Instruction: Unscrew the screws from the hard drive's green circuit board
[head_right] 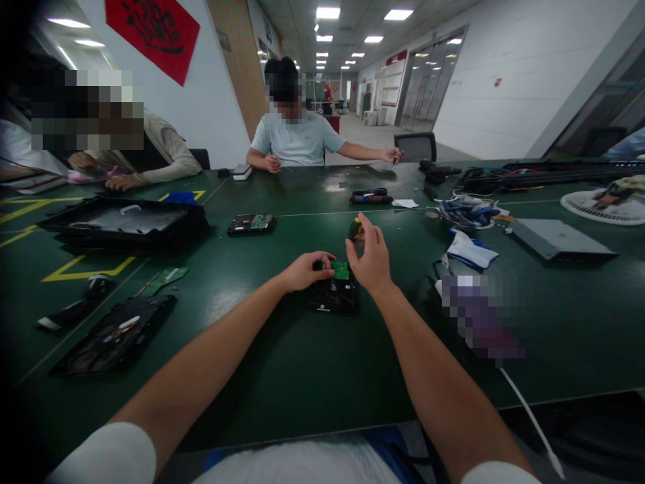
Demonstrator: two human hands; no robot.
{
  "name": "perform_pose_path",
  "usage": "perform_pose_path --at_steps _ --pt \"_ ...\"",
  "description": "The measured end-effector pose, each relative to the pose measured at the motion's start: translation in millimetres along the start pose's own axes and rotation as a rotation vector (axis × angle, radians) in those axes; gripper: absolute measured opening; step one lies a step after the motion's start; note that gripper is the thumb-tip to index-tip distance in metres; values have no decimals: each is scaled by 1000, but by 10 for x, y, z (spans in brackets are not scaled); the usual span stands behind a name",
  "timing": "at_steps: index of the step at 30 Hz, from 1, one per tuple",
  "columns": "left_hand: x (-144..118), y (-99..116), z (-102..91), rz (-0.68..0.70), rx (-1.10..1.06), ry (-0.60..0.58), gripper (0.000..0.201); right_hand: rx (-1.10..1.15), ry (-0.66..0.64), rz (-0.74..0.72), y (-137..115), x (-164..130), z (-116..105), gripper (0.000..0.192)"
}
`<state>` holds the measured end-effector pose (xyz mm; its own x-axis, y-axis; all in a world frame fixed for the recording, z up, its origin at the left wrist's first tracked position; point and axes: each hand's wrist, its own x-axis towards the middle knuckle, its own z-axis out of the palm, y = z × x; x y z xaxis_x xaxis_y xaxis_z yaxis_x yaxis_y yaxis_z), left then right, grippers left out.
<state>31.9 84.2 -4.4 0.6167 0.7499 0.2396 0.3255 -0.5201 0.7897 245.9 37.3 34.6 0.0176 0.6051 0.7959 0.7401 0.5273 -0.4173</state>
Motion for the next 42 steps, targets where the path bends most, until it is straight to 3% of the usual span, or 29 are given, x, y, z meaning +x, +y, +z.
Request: perform_pose_path --at_steps 42 --pt "-8 53 -9 -39 0 -3 15 0 6 10 -21 7 -5 69"
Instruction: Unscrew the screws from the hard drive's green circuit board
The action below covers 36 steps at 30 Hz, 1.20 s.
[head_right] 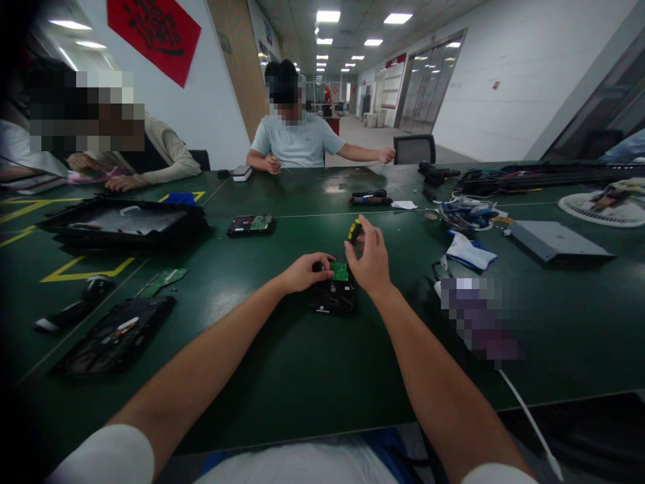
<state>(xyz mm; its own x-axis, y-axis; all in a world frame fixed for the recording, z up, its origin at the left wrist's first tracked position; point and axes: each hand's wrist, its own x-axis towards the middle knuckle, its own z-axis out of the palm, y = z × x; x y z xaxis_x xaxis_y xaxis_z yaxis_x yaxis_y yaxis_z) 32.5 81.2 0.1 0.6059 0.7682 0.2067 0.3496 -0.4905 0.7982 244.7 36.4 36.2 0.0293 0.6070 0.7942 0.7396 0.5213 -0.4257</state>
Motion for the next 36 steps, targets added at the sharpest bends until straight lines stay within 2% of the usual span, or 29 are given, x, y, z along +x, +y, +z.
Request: perform_pose_path --at_steps 22,36 --pt "-7 24 -9 10 7 0 14 9 6 6 -23 2 -10 64" --pt "2 14 -12 13 5 -4 14 21 13 -3 -15 -2 4 68"
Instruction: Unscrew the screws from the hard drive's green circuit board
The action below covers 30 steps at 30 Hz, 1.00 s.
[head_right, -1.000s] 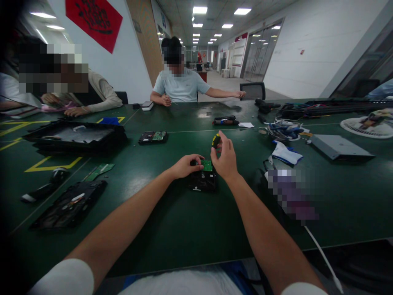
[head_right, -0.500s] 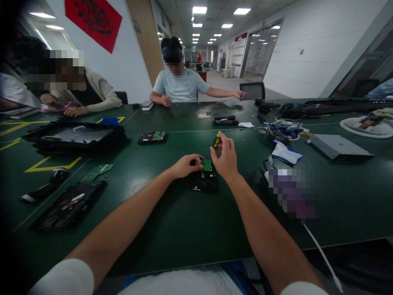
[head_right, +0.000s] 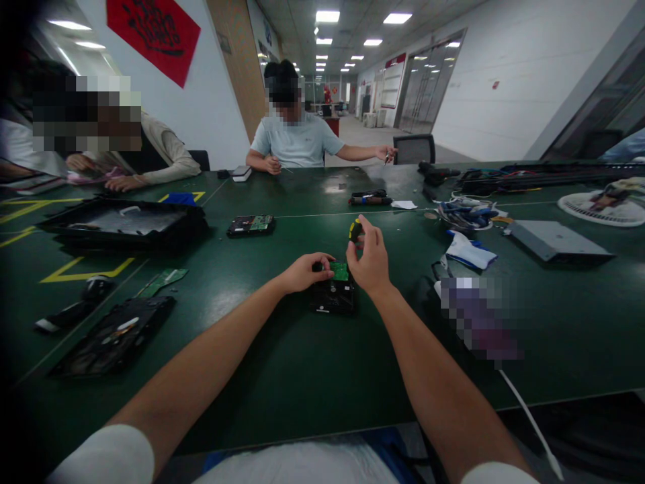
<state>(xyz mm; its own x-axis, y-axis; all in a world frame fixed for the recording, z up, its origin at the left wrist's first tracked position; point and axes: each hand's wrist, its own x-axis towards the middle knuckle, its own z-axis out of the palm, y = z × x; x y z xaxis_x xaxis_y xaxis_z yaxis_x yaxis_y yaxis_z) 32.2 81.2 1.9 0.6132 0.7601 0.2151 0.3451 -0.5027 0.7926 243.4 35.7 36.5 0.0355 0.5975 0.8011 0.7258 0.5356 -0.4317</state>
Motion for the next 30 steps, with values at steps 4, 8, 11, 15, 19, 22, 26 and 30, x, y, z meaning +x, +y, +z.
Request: perform_pose_path --at_steps 4,8,11,15,19,22,26,30 --pt "-2 -10 -1 7 3 4 14 -20 4 16 4 -3 -7 67" --pt "-7 0 -1 -1 3 -2 14 -31 -4 2 -10 2 -15 67" --pt "-7 10 1 -4 2 0 13 -18 -7 6 -20 6 -13 68" --pt "-2 0 7 4 3 7 14 12 -5 12 -22 4 -13 67" --pt "-3 -12 11 11 5 1 14 9 -11 1 -9 -2 -6 68" --pt "-5 -16 16 19 1 8 14 2 -7 5 9 -6 2 69" --pt "-1 -26 19 22 -3 16 14 8 -2 7 16 -4 3 67" --pt "7 -28 13 20 8 8 13 4 2 -12 3 1 -1 68"
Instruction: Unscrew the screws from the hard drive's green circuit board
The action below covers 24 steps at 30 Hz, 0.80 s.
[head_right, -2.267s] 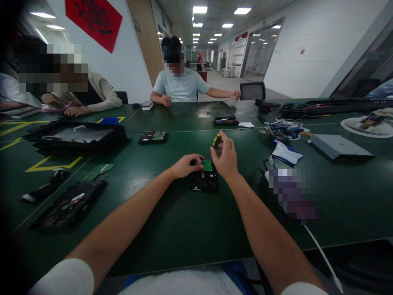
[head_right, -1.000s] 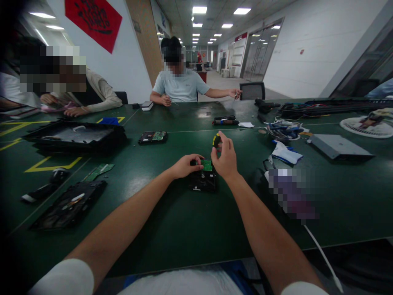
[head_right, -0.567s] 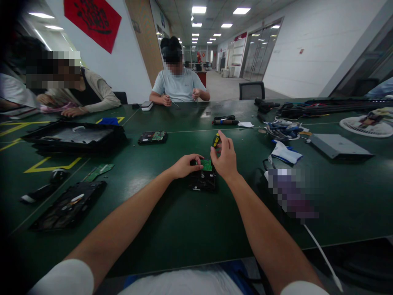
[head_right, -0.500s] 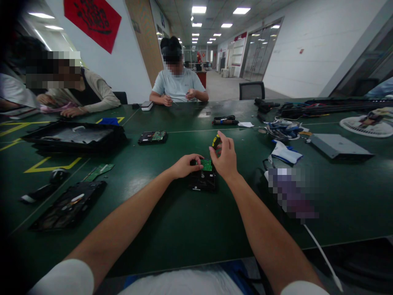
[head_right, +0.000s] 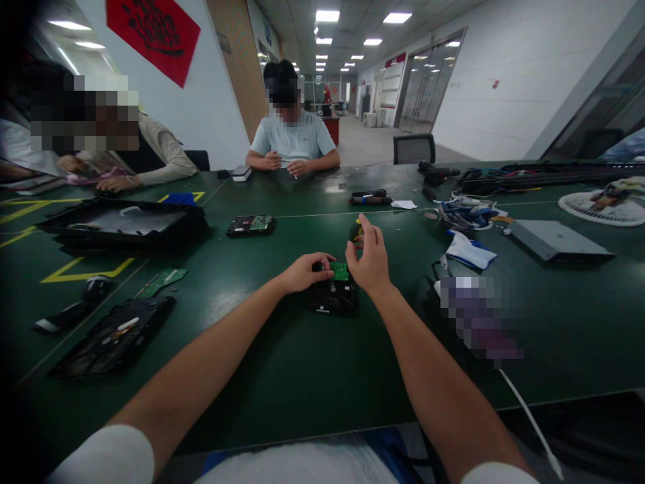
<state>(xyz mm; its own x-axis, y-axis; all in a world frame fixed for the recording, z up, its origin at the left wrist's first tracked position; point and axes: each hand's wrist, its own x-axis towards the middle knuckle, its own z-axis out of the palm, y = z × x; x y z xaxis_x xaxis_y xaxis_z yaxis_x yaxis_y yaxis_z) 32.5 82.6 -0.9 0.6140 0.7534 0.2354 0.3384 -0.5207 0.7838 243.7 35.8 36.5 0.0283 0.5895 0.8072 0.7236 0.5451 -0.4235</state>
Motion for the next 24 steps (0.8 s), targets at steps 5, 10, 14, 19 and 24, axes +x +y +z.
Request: perform_pose_path --at_steps 5,10,14,19,24 --pt "3 4 2 -9 12 1 14 17 -2 1 8 -4 -3 68" --pt "-7 10 2 4 2 3 13 4 4 -11 21 -5 5 71" --pt "-11 19 1 3 -12 2 13 -8 2 -2 6 -1 -1 69" --pt "-3 14 4 -11 -9 -2 13 -29 -2 -5 -6 1 -7 69" --pt "2 2 5 -1 -1 1 14 -8 -1 7 10 -4 -1 68"
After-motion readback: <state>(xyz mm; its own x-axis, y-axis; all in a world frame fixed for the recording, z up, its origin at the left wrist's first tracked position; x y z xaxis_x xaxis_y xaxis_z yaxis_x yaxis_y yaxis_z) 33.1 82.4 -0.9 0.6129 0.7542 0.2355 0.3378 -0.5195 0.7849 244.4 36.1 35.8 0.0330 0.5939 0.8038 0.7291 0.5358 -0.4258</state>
